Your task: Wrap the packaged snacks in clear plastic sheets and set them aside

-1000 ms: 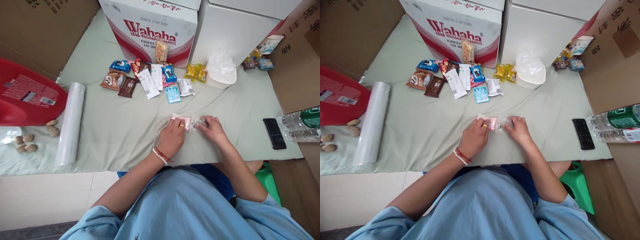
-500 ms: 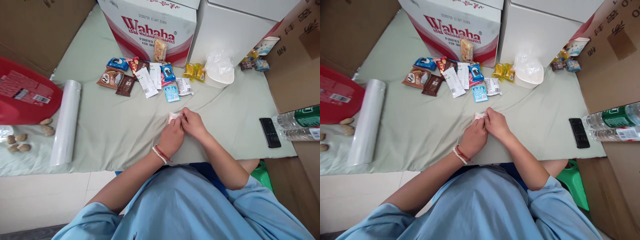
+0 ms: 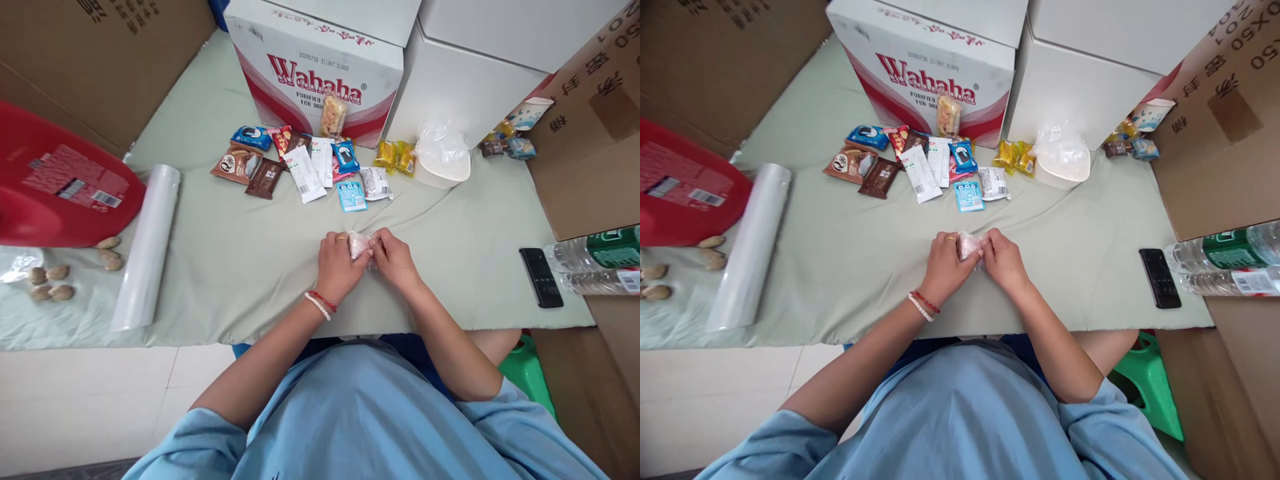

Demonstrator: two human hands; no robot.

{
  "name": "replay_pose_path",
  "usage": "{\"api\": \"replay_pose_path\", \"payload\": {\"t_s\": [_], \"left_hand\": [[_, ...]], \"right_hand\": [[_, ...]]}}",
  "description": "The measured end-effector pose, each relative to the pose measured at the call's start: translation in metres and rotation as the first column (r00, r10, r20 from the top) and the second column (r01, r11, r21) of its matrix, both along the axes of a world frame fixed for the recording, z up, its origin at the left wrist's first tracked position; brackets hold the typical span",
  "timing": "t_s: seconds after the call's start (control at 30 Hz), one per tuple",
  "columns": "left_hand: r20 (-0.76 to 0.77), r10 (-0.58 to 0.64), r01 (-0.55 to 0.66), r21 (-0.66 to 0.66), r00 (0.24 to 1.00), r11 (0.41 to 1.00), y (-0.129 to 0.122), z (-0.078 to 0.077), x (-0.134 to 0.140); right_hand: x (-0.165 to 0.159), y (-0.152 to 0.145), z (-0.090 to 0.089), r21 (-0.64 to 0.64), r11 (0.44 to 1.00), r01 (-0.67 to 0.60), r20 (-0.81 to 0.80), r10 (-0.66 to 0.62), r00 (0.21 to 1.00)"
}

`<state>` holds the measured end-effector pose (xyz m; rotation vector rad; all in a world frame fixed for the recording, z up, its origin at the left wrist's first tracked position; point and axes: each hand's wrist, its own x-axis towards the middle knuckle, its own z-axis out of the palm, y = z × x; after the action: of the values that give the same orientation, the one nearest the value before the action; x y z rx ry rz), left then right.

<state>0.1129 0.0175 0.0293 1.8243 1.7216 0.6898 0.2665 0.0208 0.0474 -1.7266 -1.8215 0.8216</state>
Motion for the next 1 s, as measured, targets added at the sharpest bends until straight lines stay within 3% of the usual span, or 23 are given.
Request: {"api": "replay_pose_path", "payload": {"t_s": [0.1, 0.17, 0.3, 0.37, 0.43, 0.5, 0.57, 0.63, 0.7, 0.77, 0.83, 0.9, 1.0], "left_hand": [[0.146, -0.008, -0.009, 0.119, 0.989, 0.993, -0.014, 0.003, 0.007], [0.179, -0.04, -0.008, 0.256, 0.983, 0.967, -0.023, 0.005, 0.011], [0.007, -0.133, 0.11, 0.518, 0.991, 0.848, -0.034, 0.002, 0.018], [-0.087, -0.235, 0.243, 0.554, 0.968, 0.796, -0.036, -0.003, 0.02], [-0.097, -0.392, 0.38, 0.534, 0.915, 0.756, -0.039, -0.006, 0.02], [0.011, -0.538, 0.46, 0.504, 0.843, 0.731, -0.042, -0.006, 0.017], [0.199, -0.598, 0.458, 0.475, 0.776, 0.752, -0.047, -0.001, 0.012], [0.39, -0.549, 0.38, 0.432, 0.739, 0.818, -0.052, 0.004, 0.004], [0.525, -0.418, 0.245, 0.368, 0.742, 0.897, -0.057, 0.009, -0.005], [0.628, -0.215, 0.051, 0.269, 0.747, 0.962, -0.059, 0.01, -0.012], [0.699, 0.024, -0.106, 0.074, 0.715, 0.992, -0.057, 0.009, -0.016], [0.732, 0.196, -0.117, -0.158, 0.653, 0.981, -0.053, 0.008, -0.018], [0.784, 0.21, 0.056, -0.297, 0.585, 0.953, -0.043, 0.01, -0.013]], "right_hand": [[0.004, -0.015, 0.001, -0.045, 0.994, 0.102, -0.172, -0.109, 0.979], [0.005, -0.026, 0.003, -0.093, 0.982, 0.165, -0.353, -0.188, 0.916], [0.001, -0.045, 0.002, -0.251, 0.946, 0.205, -0.688, -0.323, 0.65], [-0.001, -0.051, -0.002, -0.331, 0.922, 0.2, -0.76, -0.386, 0.523], [-0.002, -0.054, -0.008, -0.377, 0.908, 0.182, -0.793, -0.418, 0.444], [-0.001, -0.056, -0.012, -0.393, 0.905, 0.162, -0.815, -0.425, 0.395], [0.0, -0.056, -0.014, -0.408, 0.902, 0.141, -0.829, -0.43, 0.358], [0.001, -0.054, -0.014, -0.432, 0.894, 0.117, -0.829, -0.445, 0.34], [0.003, -0.051, -0.012, -0.455, 0.885, 0.095, -0.823, -0.459, 0.335], [0.003, -0.048, -0.011, -0.455, 0.885, 0.101, -0.824, -0.462, 0.327], [0.001, -0.047, -0.01, -0.427, 0.895, 0.125, -0.836, -0.444, 0.322], [-0.002, -0.047, -0.009, -0.388, 0.912, 0.136, -0.849, -0.411, 0.332], [-0.004, -0.049, -0.005, -0.333, 0.94, 0.07, -0.841, -0.33, 0.428]]}}
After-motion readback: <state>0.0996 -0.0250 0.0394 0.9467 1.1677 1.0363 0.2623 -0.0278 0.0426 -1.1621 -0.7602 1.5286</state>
